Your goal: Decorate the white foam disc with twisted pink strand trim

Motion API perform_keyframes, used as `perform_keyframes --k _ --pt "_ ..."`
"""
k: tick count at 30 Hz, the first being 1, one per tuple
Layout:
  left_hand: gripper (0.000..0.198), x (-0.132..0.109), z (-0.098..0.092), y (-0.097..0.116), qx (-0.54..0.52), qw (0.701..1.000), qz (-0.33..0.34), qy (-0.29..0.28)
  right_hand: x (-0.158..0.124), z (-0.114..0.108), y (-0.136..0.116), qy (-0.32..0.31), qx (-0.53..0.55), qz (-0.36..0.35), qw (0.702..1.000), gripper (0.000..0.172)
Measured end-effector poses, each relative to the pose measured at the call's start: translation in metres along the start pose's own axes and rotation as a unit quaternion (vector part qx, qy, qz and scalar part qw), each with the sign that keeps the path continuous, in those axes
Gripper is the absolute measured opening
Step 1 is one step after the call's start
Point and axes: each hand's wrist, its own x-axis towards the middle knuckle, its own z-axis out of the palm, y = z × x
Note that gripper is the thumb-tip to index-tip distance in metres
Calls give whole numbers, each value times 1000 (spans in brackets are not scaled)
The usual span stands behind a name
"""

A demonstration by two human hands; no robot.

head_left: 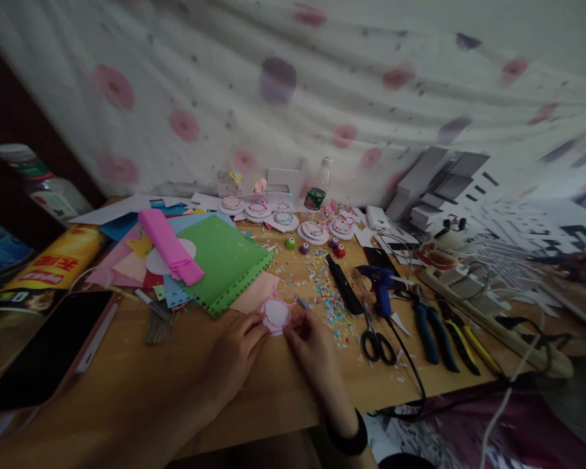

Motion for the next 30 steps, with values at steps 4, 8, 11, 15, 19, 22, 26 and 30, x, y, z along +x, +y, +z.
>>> perform_keyframes --k 4,8,11,15,19,22,26,30 --pt "15 0 0 7 -6 1000 -29 -10 -1 2 0 16 6 0 1000 11" --pt "11 0 2 9 -8 998 -54 -16 -2 3 2 24 20 3 999 12" --pt "15 0 5 6 -13 998 -55 -16 -3 3 3 27 27 4 999 13" --pt "18 -1 6 2 -18 999 -45 -16 -4 3 6 33 31 4 999 12" --pt "19 -1 5 -1 -18 999 -27 -13 -5 2 6 30 42 1 999 11" --pt "20 0 2 -4 -21 1000 -6 -11 -5 2 5 31 47 -4 998 11" --pt "21 3 -3 -7 -18 1000 14 -7 -7 3 7 36 49 -11 998 9" --pt "25 4 -5 -5 -1 1000 23 -6 -7 3 9 41 41 -25 998 7"
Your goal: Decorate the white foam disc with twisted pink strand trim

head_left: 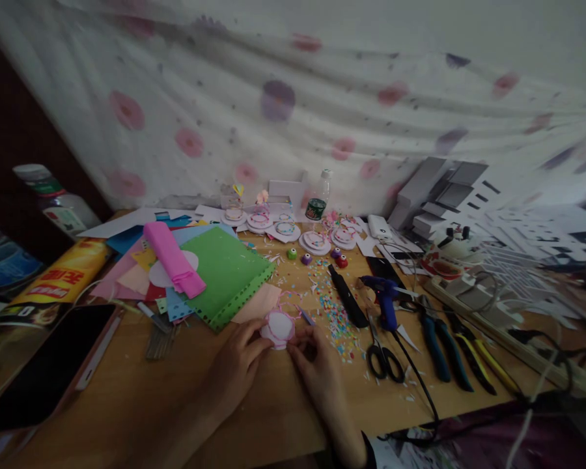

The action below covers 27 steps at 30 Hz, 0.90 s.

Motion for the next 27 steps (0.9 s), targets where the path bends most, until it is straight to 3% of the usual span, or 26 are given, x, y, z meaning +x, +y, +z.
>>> perform_keyframes --k 8,14,24,27 --pt "28 -4 5 2 68 997 -28 0 1 -1 1 -7 2 -7 1000 7" --pt "30 -10 12 -1 20 999 -38 -15 0 -1 2 -7 2 3 1000 7" --pt "31 -1 4 3 43 998 51 0 -1 1 -1 8 12 -6 1000 5" --pt "32 -1 3 4 39 998 45 6 -2 2 -2 23 14 -12 1000 4"
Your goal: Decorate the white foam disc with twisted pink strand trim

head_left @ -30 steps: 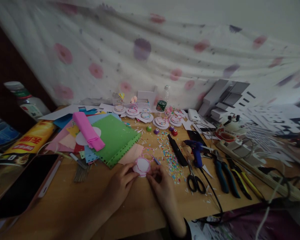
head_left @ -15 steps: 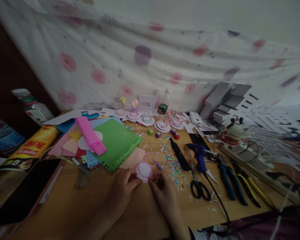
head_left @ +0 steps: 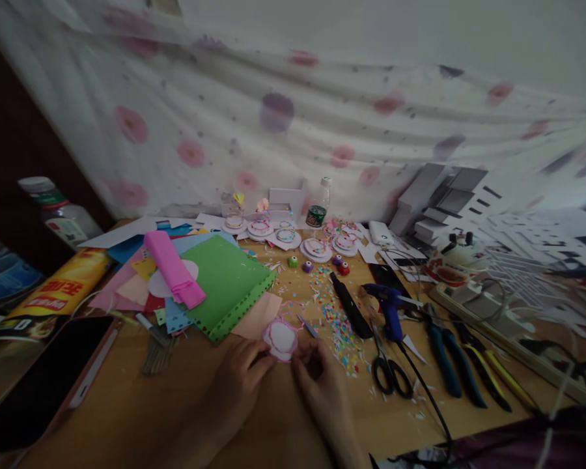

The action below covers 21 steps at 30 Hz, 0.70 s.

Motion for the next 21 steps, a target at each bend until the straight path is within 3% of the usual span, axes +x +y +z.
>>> perform_keyframes --k 7,12,15,18,21 --pt "36 -11 6 -2 -34 998 -42 -21 -2 -4 0 83 30 6 996 16" --pt "22 -2 0 4 -39 998 -56 -13 -1 -3 1 152 52 7 987 25" --pt "16 5 -1 8 -38 997 -49 -38 -1 -4 -2 213 44 -4 976 30" --pt "14 10 0 12 -21 994 -64 -80 3 -19 -6 285 -19 -9 958 34" --pt "11 14 1 13 -17 987 -97 -125 16 -52 -8 375 -115 -27 919 42"
